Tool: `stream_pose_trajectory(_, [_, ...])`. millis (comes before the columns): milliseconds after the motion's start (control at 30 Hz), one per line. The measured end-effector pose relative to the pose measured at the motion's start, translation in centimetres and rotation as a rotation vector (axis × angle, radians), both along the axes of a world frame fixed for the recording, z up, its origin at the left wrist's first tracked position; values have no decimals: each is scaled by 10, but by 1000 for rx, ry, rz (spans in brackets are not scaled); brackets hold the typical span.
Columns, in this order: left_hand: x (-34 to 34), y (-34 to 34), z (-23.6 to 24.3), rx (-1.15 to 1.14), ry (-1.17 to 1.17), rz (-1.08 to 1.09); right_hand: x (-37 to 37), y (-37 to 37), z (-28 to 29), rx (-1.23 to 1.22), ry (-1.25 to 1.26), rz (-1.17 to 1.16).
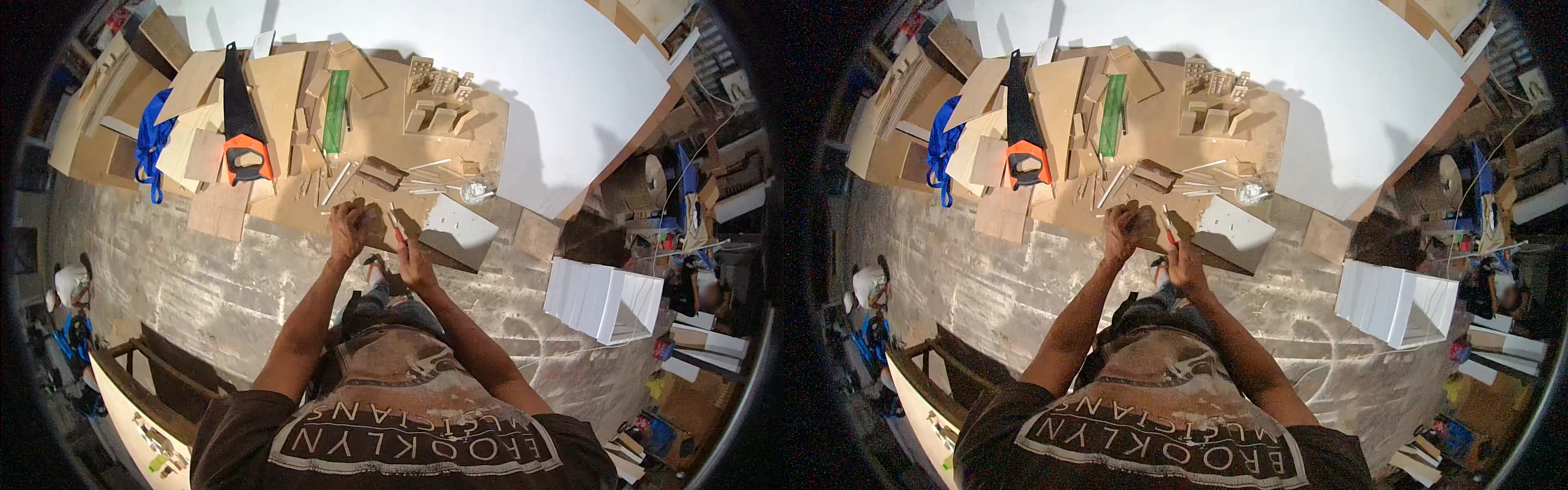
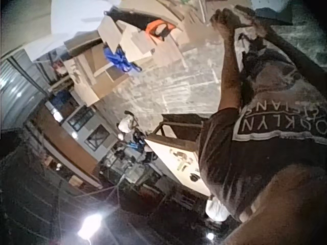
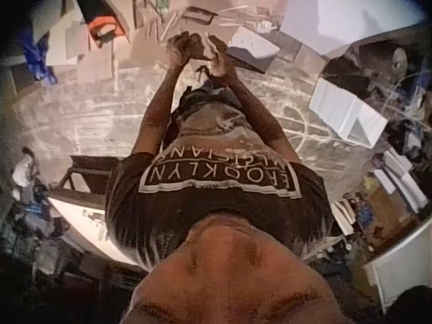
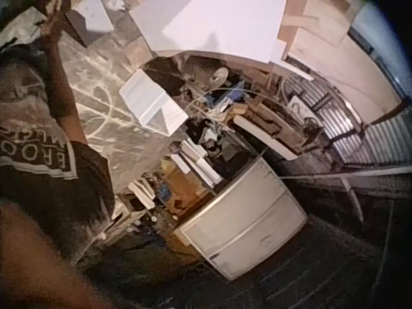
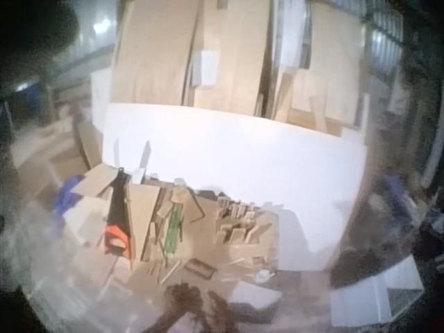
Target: The person assembles a small wooden structure by gluing thin wooden strips to a larger wood piece.
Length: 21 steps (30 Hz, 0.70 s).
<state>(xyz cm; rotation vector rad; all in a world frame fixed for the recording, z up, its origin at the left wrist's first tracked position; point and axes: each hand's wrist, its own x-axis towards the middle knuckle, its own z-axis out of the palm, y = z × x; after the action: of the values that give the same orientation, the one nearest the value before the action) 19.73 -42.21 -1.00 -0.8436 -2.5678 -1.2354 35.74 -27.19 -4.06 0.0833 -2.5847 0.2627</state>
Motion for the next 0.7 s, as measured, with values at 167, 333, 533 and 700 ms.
stream_pose_trajectory(167, [-1, 3, 2, -7, -40, -11, -27, -13, 33, -681, -635, -133])
stream_pose_trajectory(333, [-6, 3, -2, -61, -69, -64, -44, -14, 51, -829, -463, -151])
stream_pose_trajectory(533, [-1, 4, 1, -26, 8, -42, -43, -21, 42, -751, -529, -175])
stream_pose_trajectory(700, [-1, 7, 5, -67, -75, -55, -44, -27, 49, -718, -382, -168])
